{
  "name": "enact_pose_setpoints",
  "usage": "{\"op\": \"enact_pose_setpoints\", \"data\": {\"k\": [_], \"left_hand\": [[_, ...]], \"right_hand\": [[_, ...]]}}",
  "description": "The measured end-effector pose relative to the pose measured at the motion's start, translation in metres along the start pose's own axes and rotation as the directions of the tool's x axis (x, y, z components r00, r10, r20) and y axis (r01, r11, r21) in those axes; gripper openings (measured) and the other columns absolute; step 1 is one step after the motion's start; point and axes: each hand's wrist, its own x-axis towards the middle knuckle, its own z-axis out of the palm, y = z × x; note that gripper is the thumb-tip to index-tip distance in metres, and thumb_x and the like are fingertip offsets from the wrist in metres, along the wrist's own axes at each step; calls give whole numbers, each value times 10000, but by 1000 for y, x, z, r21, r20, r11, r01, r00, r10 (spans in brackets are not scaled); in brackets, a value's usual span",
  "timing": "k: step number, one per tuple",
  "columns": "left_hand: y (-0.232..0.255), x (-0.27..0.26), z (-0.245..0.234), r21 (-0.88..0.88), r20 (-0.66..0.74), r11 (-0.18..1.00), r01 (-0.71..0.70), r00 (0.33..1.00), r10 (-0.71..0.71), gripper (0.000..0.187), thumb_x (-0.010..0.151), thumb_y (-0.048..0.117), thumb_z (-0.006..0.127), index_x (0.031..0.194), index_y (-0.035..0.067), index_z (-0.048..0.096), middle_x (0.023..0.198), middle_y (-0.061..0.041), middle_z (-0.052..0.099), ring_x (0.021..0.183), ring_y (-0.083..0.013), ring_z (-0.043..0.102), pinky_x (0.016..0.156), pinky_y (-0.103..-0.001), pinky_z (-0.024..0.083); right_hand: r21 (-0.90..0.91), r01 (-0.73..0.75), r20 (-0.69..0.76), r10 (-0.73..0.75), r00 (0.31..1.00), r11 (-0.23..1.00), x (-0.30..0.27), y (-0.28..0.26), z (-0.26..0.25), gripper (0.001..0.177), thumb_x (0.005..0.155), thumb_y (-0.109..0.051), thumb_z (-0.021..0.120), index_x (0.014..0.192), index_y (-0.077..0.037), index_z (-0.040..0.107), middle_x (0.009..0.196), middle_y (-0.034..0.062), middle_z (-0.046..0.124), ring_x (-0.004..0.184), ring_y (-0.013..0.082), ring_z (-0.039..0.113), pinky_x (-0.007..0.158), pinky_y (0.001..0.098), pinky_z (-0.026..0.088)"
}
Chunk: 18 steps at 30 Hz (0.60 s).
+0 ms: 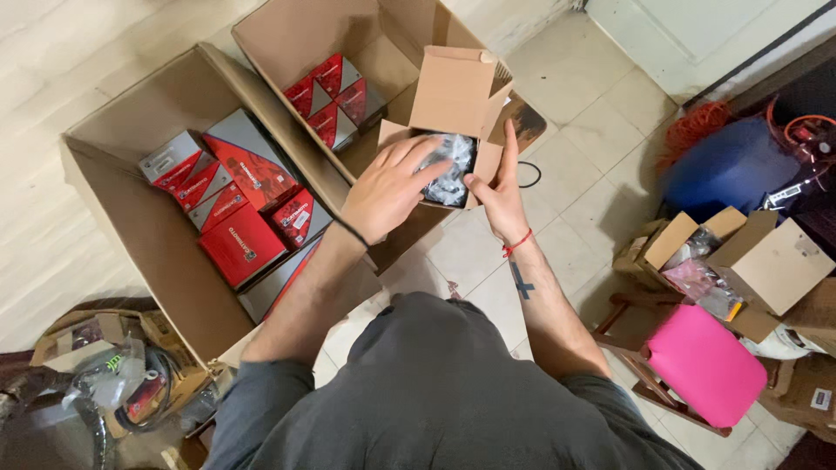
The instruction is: The person picks up red and white boxes of automotive parts from a shelf, opens several to show the internal components wrapped in plastic, and then places the boxes into larger cardboard shipping cartons on the floor.
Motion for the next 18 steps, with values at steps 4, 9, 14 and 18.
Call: {"op": "enact_pose_setpoints", "data": {"k": [4,9,14,18], "left_hand": [[-16,7,4,6,145,998,67,987,-67,926,829,177,956,1637,235,509,1690,-149,427,1571,-375,441,1269,-545,431],[-37,6,25,263,63,963,-59,997,44,954,883,111,884,1691,293,412,1651,-104,458,1471,-327,503,1130,-439,514],[-41,20,-3,289,143,947,-142,984,104,1014,854,168,944,1715,198,408,1616,-173,495,1426,-375,496,1045,-482,558],[-61,19,14,221,36,962,-158,987,154,969,823,305,963,1663,161,503,1589,-160,562,1478,-377,527,952,-447,667]], "right_hand": [[-28,45,14,-44,999,999,7,4,13,1152,958,-2,752,1845,-334,97,1911,193,41,1688,330,343,1259,433,532],[-2,-6,33,6,999,1000,16,-15,38,1104,979,-28,720,1844,-307,93,1909,183,-11,1739,371,199,1320,438,471],[33,-25,101,22,995,999,47,19,15,1041,1005,-96,691,1829,-339,104,1859,287,164,1446,384,573,826,331,608],[157,21,217,-55,975,987,75,37,-4,926,1088,-164,640,1833,-308,110,1777,293,409,1531,412,555,1109,514,644]]}}
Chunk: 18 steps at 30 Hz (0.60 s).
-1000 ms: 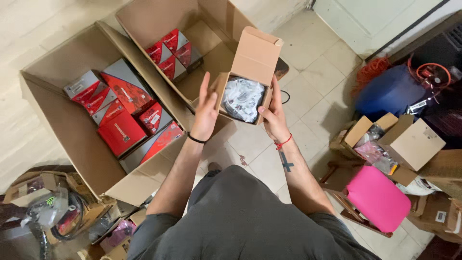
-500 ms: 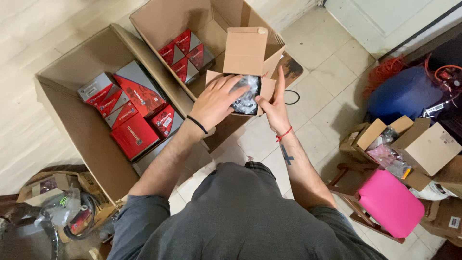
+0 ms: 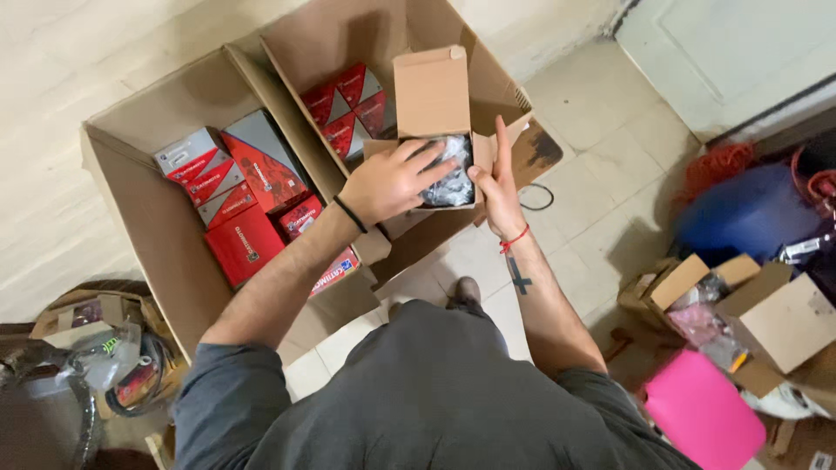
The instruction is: The person picks up red and white boxes of automotive parts from a shelf, opens several to show the internal components wrapped in plastic, and then places the boxes into larger cardboard shipping cartons on the floor.
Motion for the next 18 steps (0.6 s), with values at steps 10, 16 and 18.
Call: {"op": "enact_pose_setpoints", "data": {"k": [10,16,18], "left_hand": [[-3,16,23,31,-251,991,134,960,-122,337,1014,283,683,1348,241,704,1341,19,734,1370,-213,678,874,-341,661],[2,18,32,195,-417,949,249,897,-150,303,1042,329,656,1343,330,694,1333,126,705,1361,-123,664,885,-238,626],[9,19,32,189,-486,938,290,858,-167,310,1059,308,641,1360,295,714,1276,75,700,1314,-169,682,885,-234,619]], "right_hand": [[237,-215,31,213,976,947,26,15,-16,838,1088,-311,642,1810,-258,220,1780,303,373,1497,476,605,1014,542,682],[291,-352,55,352,934,890,30,64,-50,776,1079,-363,670,1772,-236,346,1702,216,489,1349,374,732,885,427,714],[294,-353,54,353,934,888,35,50,-44,801,1061,-373,710,1761,-219,354,1656,216,538,1291,356,755,866,428,728]]}}
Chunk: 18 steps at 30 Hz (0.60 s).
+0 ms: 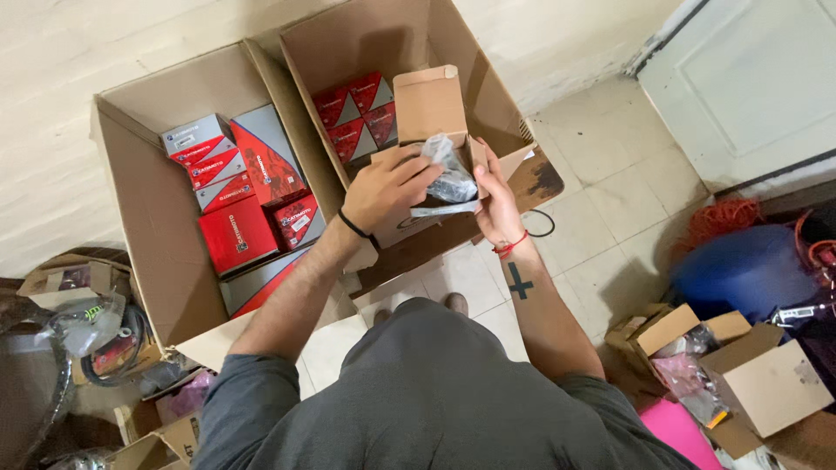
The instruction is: The person picks up red and white boxes of automotive parts from a shelf, opens several to show the internal components wrapped in plastic, and then places the boxes into larger cardboard shipping cartons on the floor.
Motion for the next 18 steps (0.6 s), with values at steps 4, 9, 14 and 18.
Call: {"op": "enact_pose_setpoints", "data": {"k": [4,9,14,18], "left_hand": [[10,-7,3,-130,22,962,241,970,-241,340,1094,380,662,1407,256,707,1287,75,712,1293,-197,697,845,-294,656],[19,18,-25,-742,355,29,670,428,-831,195,1144,108,464,1155,71,656,962,-88,587,963,-213,630,886,-395,537],[8,26,-24,-674,717,-624,395,149,-681,422,1160,327,531,1447,42,651,1344,-161,692,1146,-300,761,804,-428,722],[13,20,-17,-526,846,-835,164,199,-494,396,1104,399,549,1293,58,611,1202,-142,663,965,-361,754,674,-503,690]], "right_hand": [[-73,72,-79,-78,994,995,-2,-3,9,767,1056,-314,719,1730,-147,393,1428,136,676,1150,195,781,787,297,728],[-156,62,-188,-91,978,986,-14,-36,39,782,1007,-295,836,1692,-149,486,1548,192,614,1261,299,695,944,430,708],[-259,49,-244,-115,963,965,-7,-35,25,785,1012,-282,877,1692,-199,494,1576,201,548,1338,335,629,1030,480,640],[-257,34,-282,-109,953,966,-9,-35,35,737,1004,-256,873,1659,-232,538,1521,132,562,1301,265,626,1025,437,633]]}}
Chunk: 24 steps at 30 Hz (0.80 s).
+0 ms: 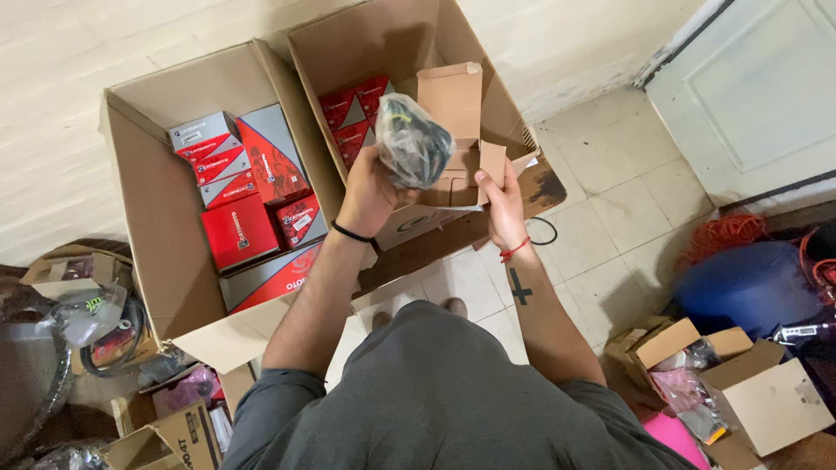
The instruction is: The person picks up red and white boxes of automotive parts from a shelf, opens several to show the internal components wrapped in plastic, and then places the boxes into larger cardboard shipping cartons on the floor.
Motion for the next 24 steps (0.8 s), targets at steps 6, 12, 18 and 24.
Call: {"op": "enact_pose_setpoints", "data": {"k": [6,12,18,24], "left_hand": [[-6,-14,23,114,14,992,-48,999,47,442,1084,211,721,1451,22,564,1220,-149,715,1012,-325,808,781,-483,763],[-1,-27,36,164,28,978,-125,992,122,582,1114,228,738,1576,7,461,1447,-185,652,1299,-392,730,1017,-616,671],[-12,-20,24,464,127,790,-401,913,389,549,1157,201,740,1640,69,517,1539,-136,643,1436,-220,580,1193,-478,552],[9,-47,63,941,122,242,-235,906,404,608,1117,306,741,1582,12,481,1426,-321,677,1307,-495,704,1052,-612,598]], "right_hand": [[-29,0,-7,0,1000,1000,7,8,1,711,1011,-280,870,1649,-253,556,1525,138,551,1286,261,593,1039,475,616],[10,-77,-37,77,996,997,3,1,9,790,1017,-345,860,1695,-265,463,1482,123,497,1211,220,594,889,348,602],[56,-80,-62,84,995,995,8,4,8,819,999,-336,870,1706,-243,466,1440,117,579,1166,203,687,810,329,654],[109,25,-11,-24,1000,994,-2,2,18,668,1025,-286,849,1633,-221,580,1468,105,579,1267,234,575,1038,473,555]]}}
